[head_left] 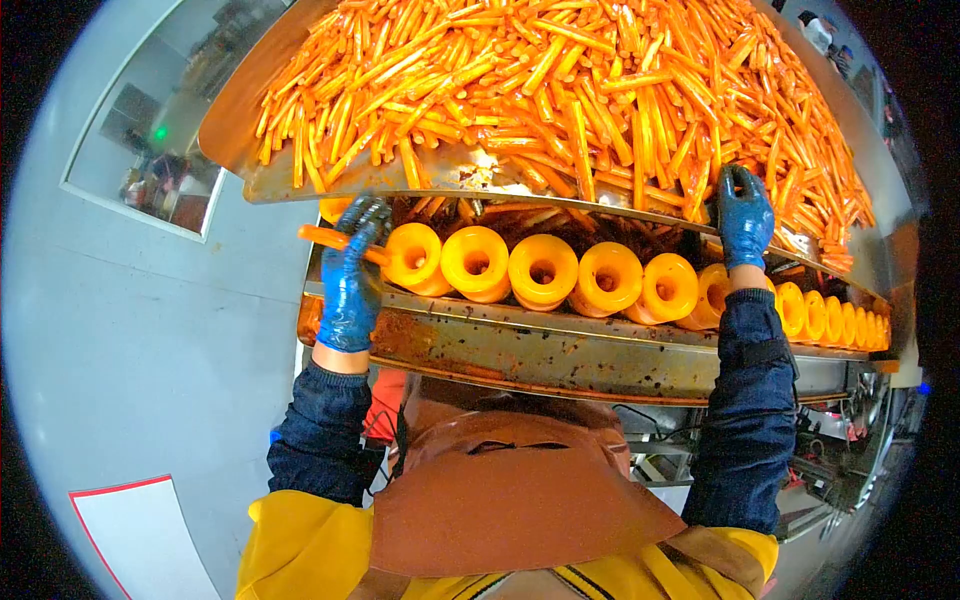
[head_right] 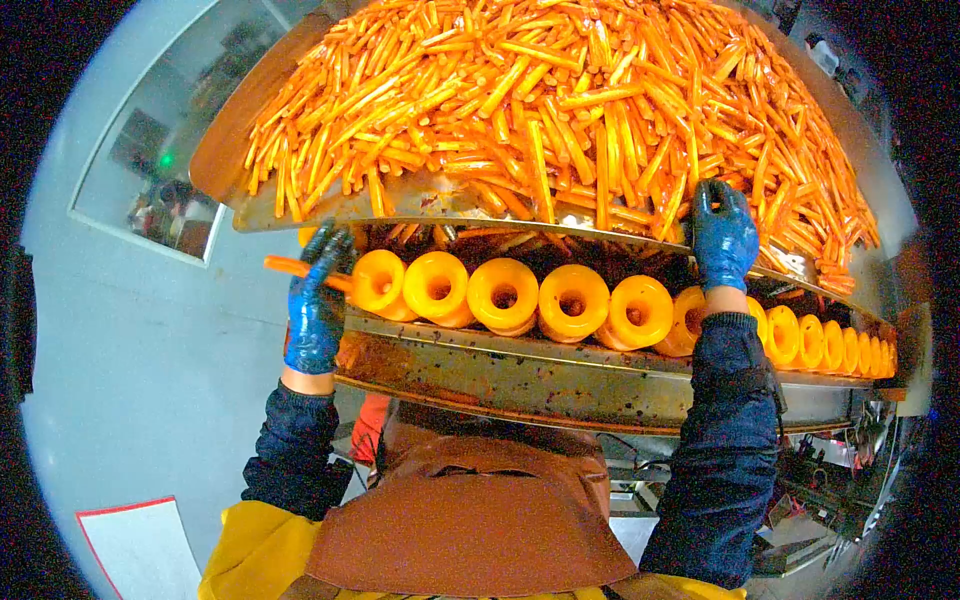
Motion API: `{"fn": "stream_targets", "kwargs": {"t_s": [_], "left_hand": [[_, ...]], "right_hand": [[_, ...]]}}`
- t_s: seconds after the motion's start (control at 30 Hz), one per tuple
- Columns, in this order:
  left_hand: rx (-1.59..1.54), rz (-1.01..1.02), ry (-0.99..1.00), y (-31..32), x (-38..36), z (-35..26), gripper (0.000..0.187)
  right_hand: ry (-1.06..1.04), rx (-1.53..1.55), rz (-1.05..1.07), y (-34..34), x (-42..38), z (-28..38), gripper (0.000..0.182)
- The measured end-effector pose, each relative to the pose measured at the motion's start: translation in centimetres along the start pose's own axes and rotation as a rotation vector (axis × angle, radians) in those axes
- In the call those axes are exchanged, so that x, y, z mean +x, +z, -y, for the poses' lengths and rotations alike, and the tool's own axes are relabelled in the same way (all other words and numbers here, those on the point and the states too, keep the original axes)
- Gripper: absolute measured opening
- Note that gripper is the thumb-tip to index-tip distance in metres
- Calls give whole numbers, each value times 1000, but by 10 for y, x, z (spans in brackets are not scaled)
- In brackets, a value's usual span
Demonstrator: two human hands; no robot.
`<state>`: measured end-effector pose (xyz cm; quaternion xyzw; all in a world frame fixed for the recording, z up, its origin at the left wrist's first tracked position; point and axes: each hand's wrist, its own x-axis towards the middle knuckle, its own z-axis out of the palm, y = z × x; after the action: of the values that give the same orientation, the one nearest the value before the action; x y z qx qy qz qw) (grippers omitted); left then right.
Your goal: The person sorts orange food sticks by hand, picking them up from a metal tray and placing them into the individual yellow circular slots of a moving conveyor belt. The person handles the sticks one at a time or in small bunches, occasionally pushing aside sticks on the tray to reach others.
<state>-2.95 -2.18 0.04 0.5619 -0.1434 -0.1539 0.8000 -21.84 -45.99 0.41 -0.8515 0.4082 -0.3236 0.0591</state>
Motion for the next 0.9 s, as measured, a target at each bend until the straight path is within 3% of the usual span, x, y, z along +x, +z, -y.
{"fn": "stream_targets", "kwargs": {"t_s": [0.1, 0.23, 0.37, 0.43, 0.5, 0.57, 0.67, 0.73, 0.83, 0.9], "left_hand": [[-76, -127, 156, -8, 14, -2, 47], [228, -209, 258, -36, 34, 14, 44], [266, -301, 225, -39, 24, 13, 35], [416, -338, 309, -28, 31, 7, 37], [1012, -90, 618, -2, 46, -17, 40], [1288, 113, 756, 27, 77, -35, 43], [1360, 240, 871, 57, 141, -40, 44], [1154, 296, 599, 88, 171, -45, 45], [1583, 208, 353, 121, 210, -36, 69], [1844, 318, -11, 136, 228, -26, 78]], "right_hand": [[-3, 13, -3, -1, -1, 0, 31], [-54, -5, -75, 3, -2, -2, 32], [-4, 31, -15, 0, -2, 1, 30], [-24, 34, -39, 3, -1, -2, 30], [-46, 35, -57, 4, -1, -3, 30], [-3, -5, -2, 2, -1, 0, 30], [-35, 6, -60, -1, -4, 4, 28], [-39, 34, -68, 3, -3, -1, 26], [-19, 76, -64, 0, -4, 3, 24], [-12, 69, -52, -2, -4, 4, 24]]}}
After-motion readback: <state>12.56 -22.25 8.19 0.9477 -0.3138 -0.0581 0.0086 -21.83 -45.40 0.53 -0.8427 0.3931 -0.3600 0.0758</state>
